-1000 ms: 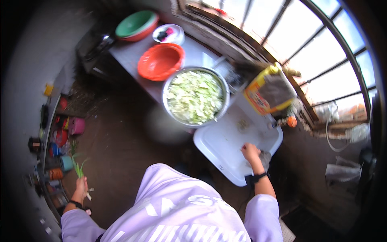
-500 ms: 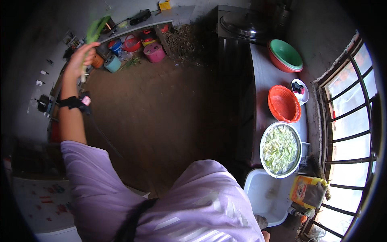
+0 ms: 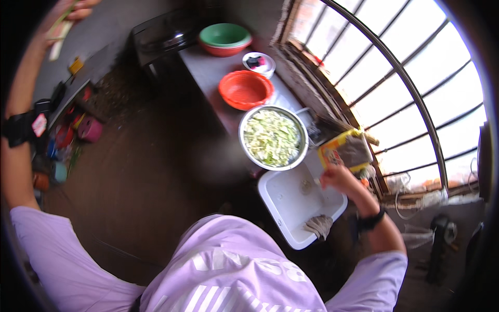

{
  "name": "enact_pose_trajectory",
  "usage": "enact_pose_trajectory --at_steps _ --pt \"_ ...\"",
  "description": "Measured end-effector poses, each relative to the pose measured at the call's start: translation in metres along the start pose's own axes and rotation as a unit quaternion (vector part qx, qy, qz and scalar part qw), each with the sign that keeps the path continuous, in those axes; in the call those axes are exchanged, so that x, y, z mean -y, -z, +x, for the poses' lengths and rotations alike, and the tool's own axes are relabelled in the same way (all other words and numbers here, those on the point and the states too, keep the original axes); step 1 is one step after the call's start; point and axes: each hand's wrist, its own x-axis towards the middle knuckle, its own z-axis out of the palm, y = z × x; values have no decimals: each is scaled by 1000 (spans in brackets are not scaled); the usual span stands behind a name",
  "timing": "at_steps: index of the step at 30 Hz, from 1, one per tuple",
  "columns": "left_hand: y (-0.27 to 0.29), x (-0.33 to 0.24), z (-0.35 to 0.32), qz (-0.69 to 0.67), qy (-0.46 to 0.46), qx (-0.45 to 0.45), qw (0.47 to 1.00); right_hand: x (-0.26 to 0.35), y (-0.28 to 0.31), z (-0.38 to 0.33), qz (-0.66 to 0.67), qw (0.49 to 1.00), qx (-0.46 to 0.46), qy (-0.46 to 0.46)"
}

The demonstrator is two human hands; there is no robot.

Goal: The person washes green onions under a tap, then moves to a cutting board and chops them with a knife. They then use a ladle to transfer chopped cabbage from a large bowl into a smaller bowl.

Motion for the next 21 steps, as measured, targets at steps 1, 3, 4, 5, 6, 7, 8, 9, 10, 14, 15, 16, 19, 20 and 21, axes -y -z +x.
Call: enact_pose_trajectory --at_steps 1,3,4,5,6,7,8,9,10,14,15,16,19,20,21 --pt "-24 17 30 -9 10 5 1000 6 14 19 -54 998 -2 35" --pt "-76 52 92 -89 63 -51 993 15 31 66 -126 991 -26 30" --pt "-105 75 114 -68 49 -44 996 14 35 88 -158 986 -44 9" --pt "-134 98 130 -56 19 0 998 12 36 110 -213 975 -59 2" --pt "-162 118 143 -90 60 -16 994 10 33 136 -263 963 -44 -20" --pt "-187 137 152 -138 69 25 988 6 24 157 -233 969 -82 -28" --pt "-211 155 159 -154 99 19 983 2 16 179 -189 978 -77 -46" --pt "-232 173 162 -178 115 31 977 -1 2 200 -156 980 -114 -54" --pt "-252 192 162 -219 146 46 964 -6 -11 216 -99 986 -124 -44" --pt "-297 236 161 -264 223 78 935 -32 -30 216 -232 959 -138 -79" --pt "-299 240 161 -264 228 88 933 -45 -15 197 -212 960 -171 -61" --pt "-300 241 163 -265 230 100 931 -54 4 174 -138 969 -193 -63" --pt "-302 231 170 -258 220 115 934 -63 66 76 256 957 -120 -68" --pt "-305 227 174 -266 218 126 930 -56 79 50 304 936 -156 -85" --pt "-308 223 178 -282 207 149 925 -44 87 31 327 921 -198 -77"
